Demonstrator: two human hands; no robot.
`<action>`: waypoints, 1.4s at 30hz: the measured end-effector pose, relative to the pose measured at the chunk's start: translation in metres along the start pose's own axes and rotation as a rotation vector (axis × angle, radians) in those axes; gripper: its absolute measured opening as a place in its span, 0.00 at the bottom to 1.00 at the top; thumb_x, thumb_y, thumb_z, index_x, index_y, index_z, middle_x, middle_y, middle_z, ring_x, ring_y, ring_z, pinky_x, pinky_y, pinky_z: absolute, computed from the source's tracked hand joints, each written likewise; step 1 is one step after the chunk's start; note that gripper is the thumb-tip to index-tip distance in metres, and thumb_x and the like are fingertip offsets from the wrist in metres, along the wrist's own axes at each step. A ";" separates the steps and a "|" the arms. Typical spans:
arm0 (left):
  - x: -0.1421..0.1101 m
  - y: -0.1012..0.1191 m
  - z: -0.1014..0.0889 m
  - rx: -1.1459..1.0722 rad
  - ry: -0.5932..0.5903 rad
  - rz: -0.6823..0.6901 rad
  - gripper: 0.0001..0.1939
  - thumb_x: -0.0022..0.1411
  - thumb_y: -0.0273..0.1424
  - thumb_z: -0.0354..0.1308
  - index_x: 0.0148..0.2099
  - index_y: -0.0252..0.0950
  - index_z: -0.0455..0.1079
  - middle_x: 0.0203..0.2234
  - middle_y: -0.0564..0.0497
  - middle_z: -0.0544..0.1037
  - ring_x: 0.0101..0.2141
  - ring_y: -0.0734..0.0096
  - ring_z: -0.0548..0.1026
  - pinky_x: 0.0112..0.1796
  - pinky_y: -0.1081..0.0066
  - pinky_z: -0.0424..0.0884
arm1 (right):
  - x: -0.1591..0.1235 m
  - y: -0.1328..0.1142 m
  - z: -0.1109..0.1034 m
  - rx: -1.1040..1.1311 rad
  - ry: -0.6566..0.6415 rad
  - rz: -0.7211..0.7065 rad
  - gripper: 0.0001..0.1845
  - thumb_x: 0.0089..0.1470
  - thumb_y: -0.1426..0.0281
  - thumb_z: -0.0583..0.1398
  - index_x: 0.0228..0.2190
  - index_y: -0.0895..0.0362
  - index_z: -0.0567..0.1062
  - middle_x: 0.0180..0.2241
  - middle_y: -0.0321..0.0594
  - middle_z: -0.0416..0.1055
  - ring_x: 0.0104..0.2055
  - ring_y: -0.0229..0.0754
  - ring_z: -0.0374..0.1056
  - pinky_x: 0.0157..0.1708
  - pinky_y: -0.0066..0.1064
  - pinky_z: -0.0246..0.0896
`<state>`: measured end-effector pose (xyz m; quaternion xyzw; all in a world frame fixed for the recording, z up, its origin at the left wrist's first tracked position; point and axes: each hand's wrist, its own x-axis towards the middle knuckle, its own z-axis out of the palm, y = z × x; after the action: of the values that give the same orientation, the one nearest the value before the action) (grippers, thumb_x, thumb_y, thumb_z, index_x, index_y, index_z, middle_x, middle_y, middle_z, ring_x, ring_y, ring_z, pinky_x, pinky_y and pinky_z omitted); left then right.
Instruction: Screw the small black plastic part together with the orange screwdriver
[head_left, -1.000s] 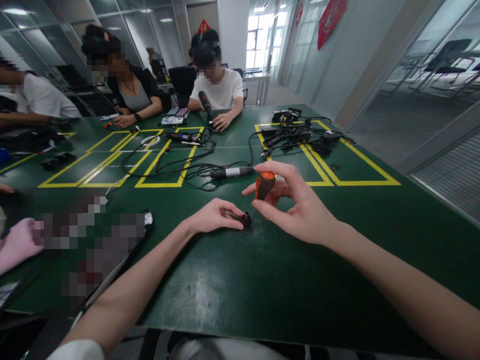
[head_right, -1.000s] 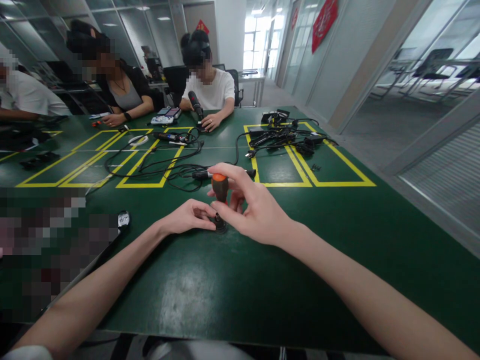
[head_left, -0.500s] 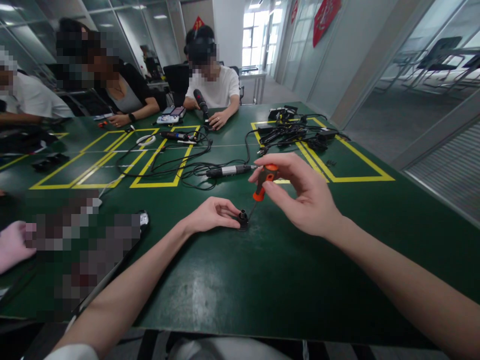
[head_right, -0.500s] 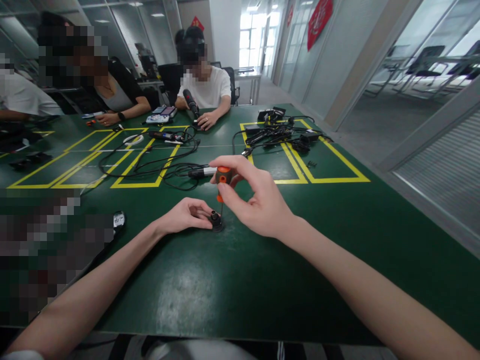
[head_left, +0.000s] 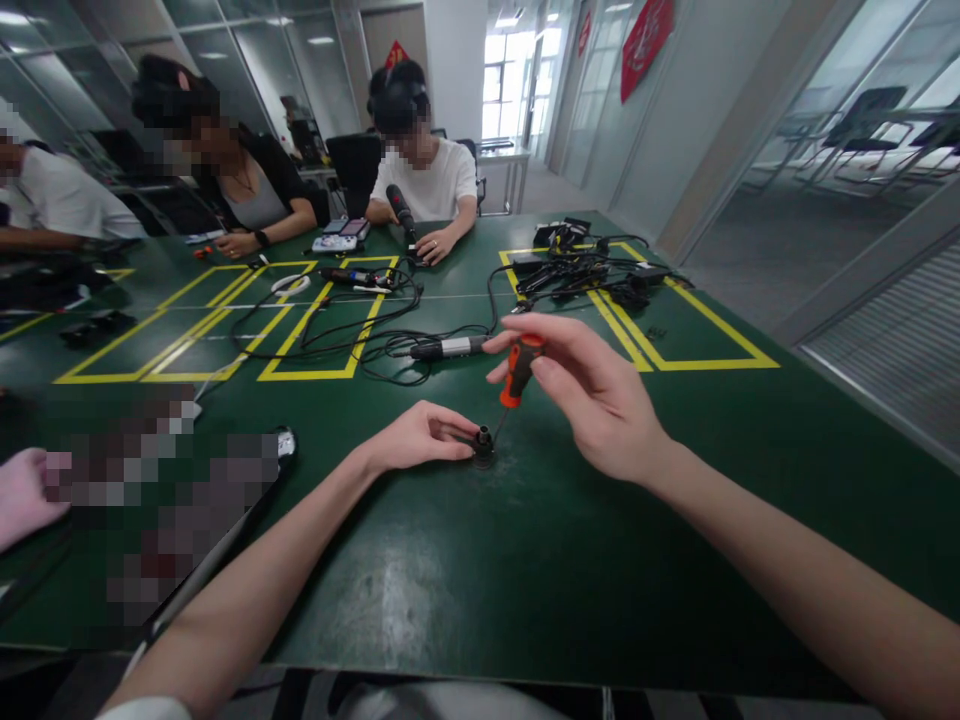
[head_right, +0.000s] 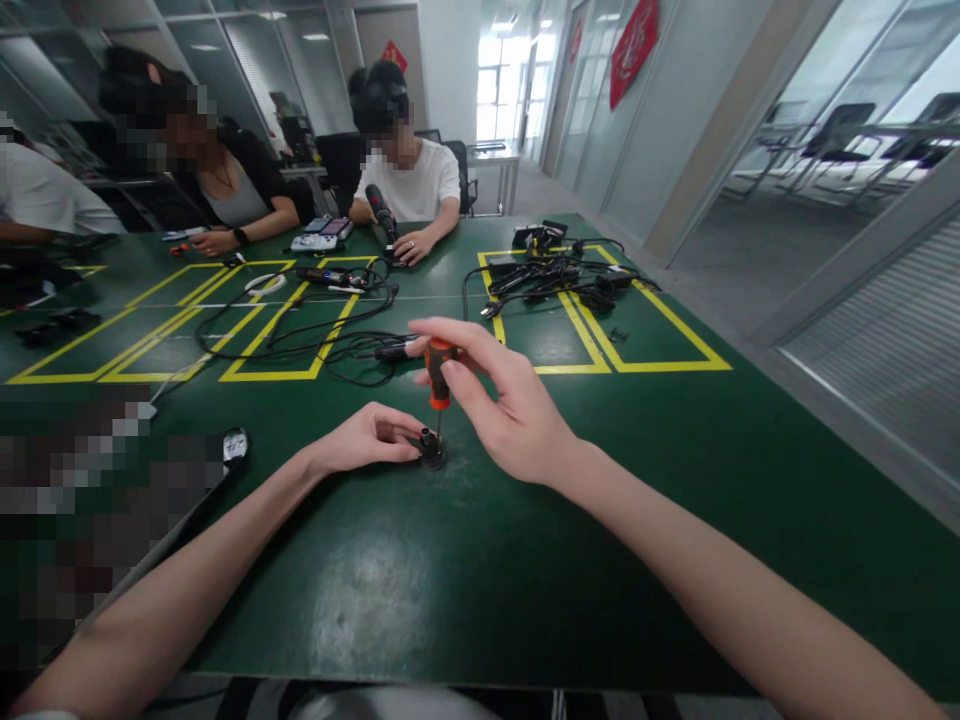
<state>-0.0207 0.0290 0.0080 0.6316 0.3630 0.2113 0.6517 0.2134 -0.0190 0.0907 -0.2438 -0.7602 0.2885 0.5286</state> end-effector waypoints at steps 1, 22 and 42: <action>0.000 -0.001 0.001 -0.013 0.001 0.009 0.25 0.48 0.32 0.78 0.48 0.30 0.82 0.41 0.42 0.86 0.37 0.66 0.84 0.44 0.68 0.79 | 0.000 0.001 0.001 0.014 -0.004 0.001 0.15 0.72 0.67 0.53 0.55 0.50 0.74 0.49 0.44 0.76 0.42 0.43 0.76 0.41 0.38 0.75; -0.004 -0.001 0.005 -0.079 -0.010 -0.035 0.22 0.49 0.32 0.77 0.46 0.30 0.82 0.38 0.44 0.86 0.31 0.71 0.82 0.38 0.71 0.79 | -0.005 -0.010 0.021 0.782 0.043 0.275 0.09 0.64 0.62 0.55 0.33 0.53 0.68 0.21 0.29 0.58 0.23 0.37 0.49 0.26 0.31 0.47; -0.002 -0.002 0.008 -0.035 -0.014 0.014 0.20 0.49 0.38 0.77 0.42 0.30 0.83 0.36 0.44 0.85 0.31 0.71 0.79 0.33 0.73 0.77 | -0.002 -0.012 0.032 0.741 -0.022 0.315 0.16 0.66 0.54 0.58 0.33 0.52 0.67 0.23 0.29 0.62 0.21 0.36 0.52 0.23 0.30 0.49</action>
<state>-0.0165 0.0220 0.0061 0.6239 0.3503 0.2178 0.6638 0.1835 -0.0346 0.0888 -0.1469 -0.5636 0.6233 0.5218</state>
